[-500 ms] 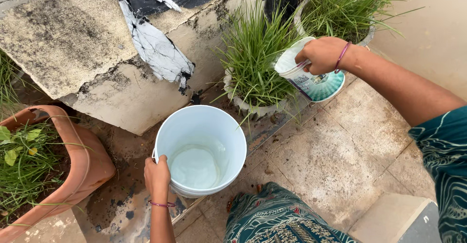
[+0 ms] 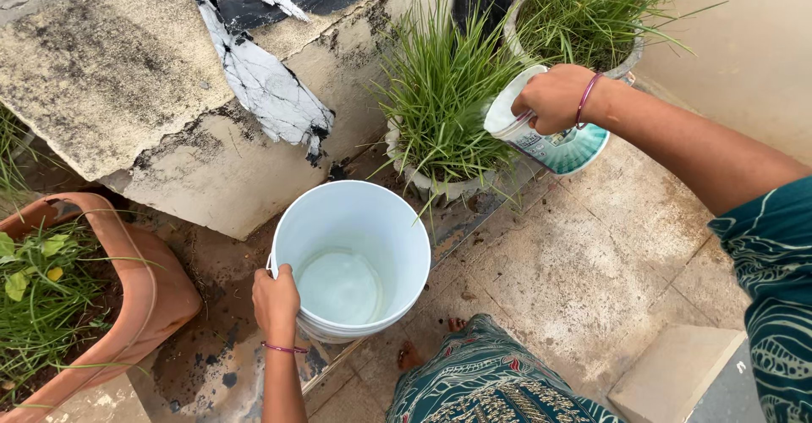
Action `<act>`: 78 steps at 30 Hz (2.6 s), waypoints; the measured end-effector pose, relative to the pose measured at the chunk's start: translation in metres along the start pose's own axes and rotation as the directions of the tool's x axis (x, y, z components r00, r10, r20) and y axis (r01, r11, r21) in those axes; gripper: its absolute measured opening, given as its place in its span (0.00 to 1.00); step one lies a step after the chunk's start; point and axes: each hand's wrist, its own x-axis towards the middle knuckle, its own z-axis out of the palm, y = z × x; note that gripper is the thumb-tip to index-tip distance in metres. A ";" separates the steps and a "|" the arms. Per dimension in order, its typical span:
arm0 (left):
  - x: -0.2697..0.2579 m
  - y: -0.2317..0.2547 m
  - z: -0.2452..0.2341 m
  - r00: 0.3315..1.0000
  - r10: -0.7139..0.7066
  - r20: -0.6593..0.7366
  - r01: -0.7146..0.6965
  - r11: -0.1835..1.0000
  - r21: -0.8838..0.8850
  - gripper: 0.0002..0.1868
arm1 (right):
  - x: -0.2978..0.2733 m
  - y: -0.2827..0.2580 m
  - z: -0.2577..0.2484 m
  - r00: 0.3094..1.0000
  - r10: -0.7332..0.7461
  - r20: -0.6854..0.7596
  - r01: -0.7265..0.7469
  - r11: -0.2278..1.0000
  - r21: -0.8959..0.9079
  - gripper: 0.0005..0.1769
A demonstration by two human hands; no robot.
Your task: The person pours water from a large bucket into several potted plants on a balcony using a small cup to transport the water.
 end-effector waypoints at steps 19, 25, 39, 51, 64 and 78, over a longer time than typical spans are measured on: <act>0.008 0.007 0.010 0.999 0.047 -0.016 -0.046 0.998 0.044 0.32 | -0.008 0.005 0.004 1.000 0.008 -0.030 -0.011 0.994 -0.111 0.20; -0.004 0.019 0.001 1.000 0.020 0.008 -0.020 0.999 0.036 0.31 | -0.016 0.010 0.004 0.998 0.008 -0.061 -0.014 0.994 -0.104 0.22; -0.001 0.016 0.004 0.999 0.036 0.006 -0.036 0.999 0.037 0.32 | -0.027 0.011 -0.001 0.996 0.036 -0.077 -0.044 0.994 -0.102 0.24; -0.007 0.025 0.003 1.000 0.028 0.008 -0.029 0.998 0.049 0.32 | -0.031 0.004 -0.009 0.998 0.001 -0.070 -0.012 0.987 -0.158 0.22; -0.009 0.029 0.004 0.997 0.075 0.008 -0.075 0.996 0.043 0.33 | -0.027 -0.023 -0.002 0.992 -0.086 -0.093 0.067 0.978 -0.196 0.13; -0.011 0.031 0.004 0.996 0.090 -0.001 -0.090 0.994 0.054 0.31 | -0.049 -0.051 -0.036 0.991 -0.007 -0.131 0.015 0.998 0.056 0.19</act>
